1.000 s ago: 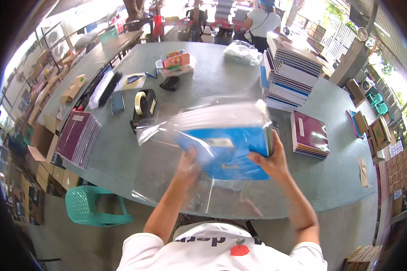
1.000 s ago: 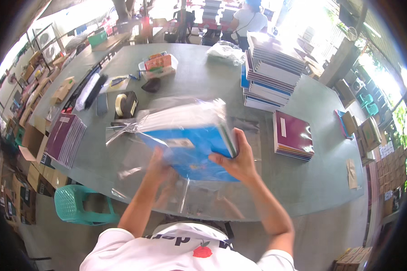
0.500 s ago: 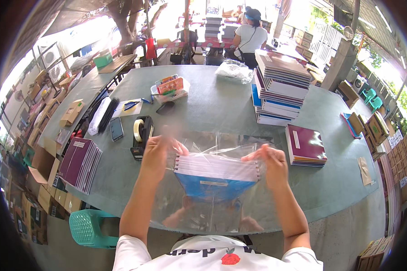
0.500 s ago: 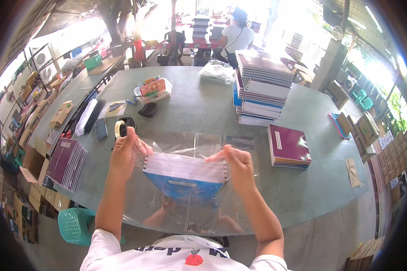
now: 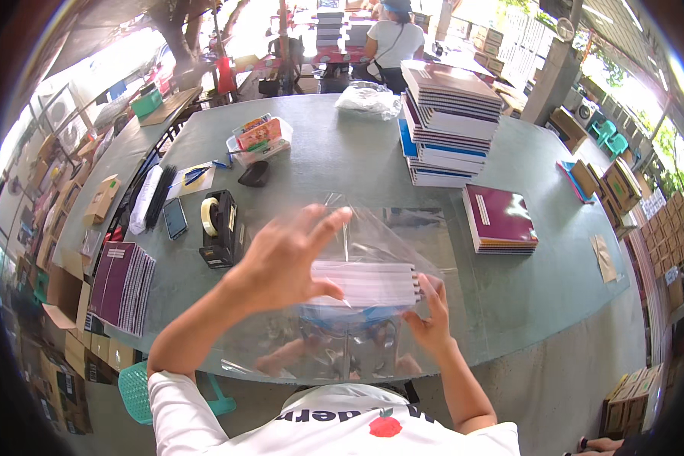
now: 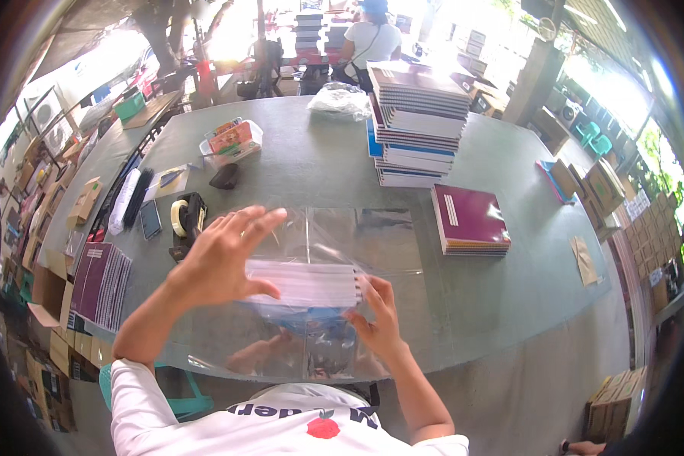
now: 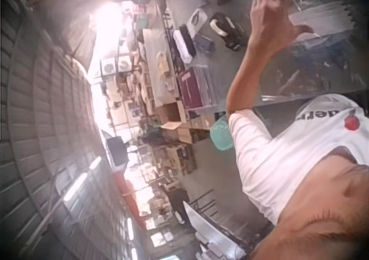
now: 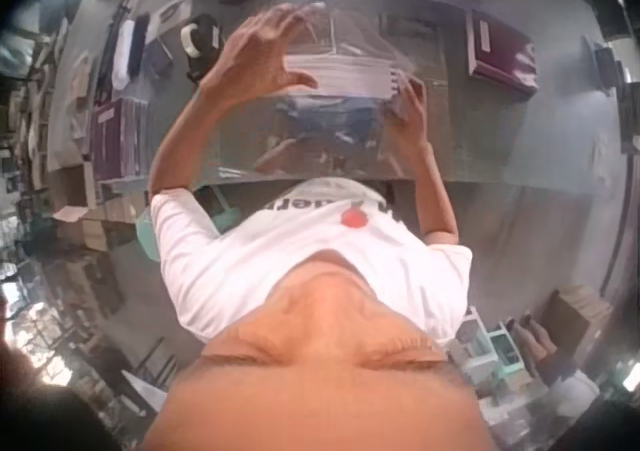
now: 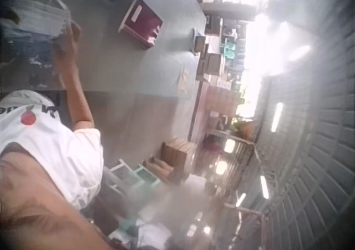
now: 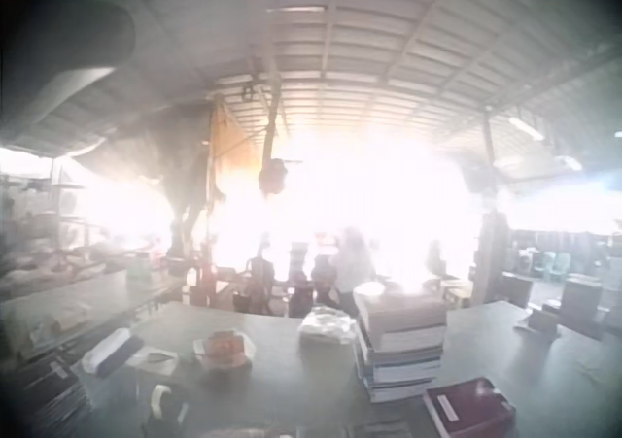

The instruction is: The person wraps books in plastic film and seals them with tape, repeating the process for multiple books and placing each wrapped book into a stack.

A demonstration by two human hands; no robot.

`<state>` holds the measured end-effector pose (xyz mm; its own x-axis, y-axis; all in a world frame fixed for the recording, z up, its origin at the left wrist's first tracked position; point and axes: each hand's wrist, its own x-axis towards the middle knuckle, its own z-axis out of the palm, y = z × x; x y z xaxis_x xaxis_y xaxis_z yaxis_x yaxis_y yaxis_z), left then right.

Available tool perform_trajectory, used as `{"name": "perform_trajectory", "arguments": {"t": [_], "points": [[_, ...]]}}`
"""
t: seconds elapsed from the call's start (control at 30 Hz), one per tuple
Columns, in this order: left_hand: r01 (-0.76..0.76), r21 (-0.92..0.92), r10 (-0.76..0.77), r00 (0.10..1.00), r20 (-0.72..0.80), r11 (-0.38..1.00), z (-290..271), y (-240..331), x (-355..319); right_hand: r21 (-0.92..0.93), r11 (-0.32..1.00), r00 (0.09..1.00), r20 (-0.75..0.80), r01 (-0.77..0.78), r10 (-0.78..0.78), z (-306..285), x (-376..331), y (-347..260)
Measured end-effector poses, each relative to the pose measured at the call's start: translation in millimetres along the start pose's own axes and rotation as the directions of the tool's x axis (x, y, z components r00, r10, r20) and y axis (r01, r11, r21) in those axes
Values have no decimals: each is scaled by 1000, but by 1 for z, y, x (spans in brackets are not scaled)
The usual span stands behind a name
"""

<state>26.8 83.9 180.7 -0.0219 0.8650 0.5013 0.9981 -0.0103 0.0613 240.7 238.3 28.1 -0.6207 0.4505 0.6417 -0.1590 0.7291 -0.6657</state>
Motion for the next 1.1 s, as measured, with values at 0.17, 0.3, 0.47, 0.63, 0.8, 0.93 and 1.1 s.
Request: {"name": "perform_trajectory", "arguments": {"t": [0.17,0.3,0.47,0.63,0.8,0.93,1.1], "points": [[-242,-168,294,817,496,956,-28,15,-21,-276,957,990,132,89,-54,-13,24,-32],[-318,-494,535,745,397,809,-85,39,-31,-472,791,882,439,390,-173,-9,42,-56],[-357,227,284,910,301,906,-68,8,-25,-376,870,842,533,319,-78,-1,56,-73],[-421,-286,497,577,648,861,-60,25,-46,-156,974,793,608,164,-36,-15,74,-68],[-268,-93,283,894,347,959,-76,-22,-4,-326,913,796,605,246,1,0,66,-75],[-425,-145,449,856,257,894,-30,-41,26,-435,830,817,574,350,-44,13,53,-72],[-110,-539,496,573,652,835,-45,-36,47,-393,871,846,532,296,-47,14,51,-74]]}}
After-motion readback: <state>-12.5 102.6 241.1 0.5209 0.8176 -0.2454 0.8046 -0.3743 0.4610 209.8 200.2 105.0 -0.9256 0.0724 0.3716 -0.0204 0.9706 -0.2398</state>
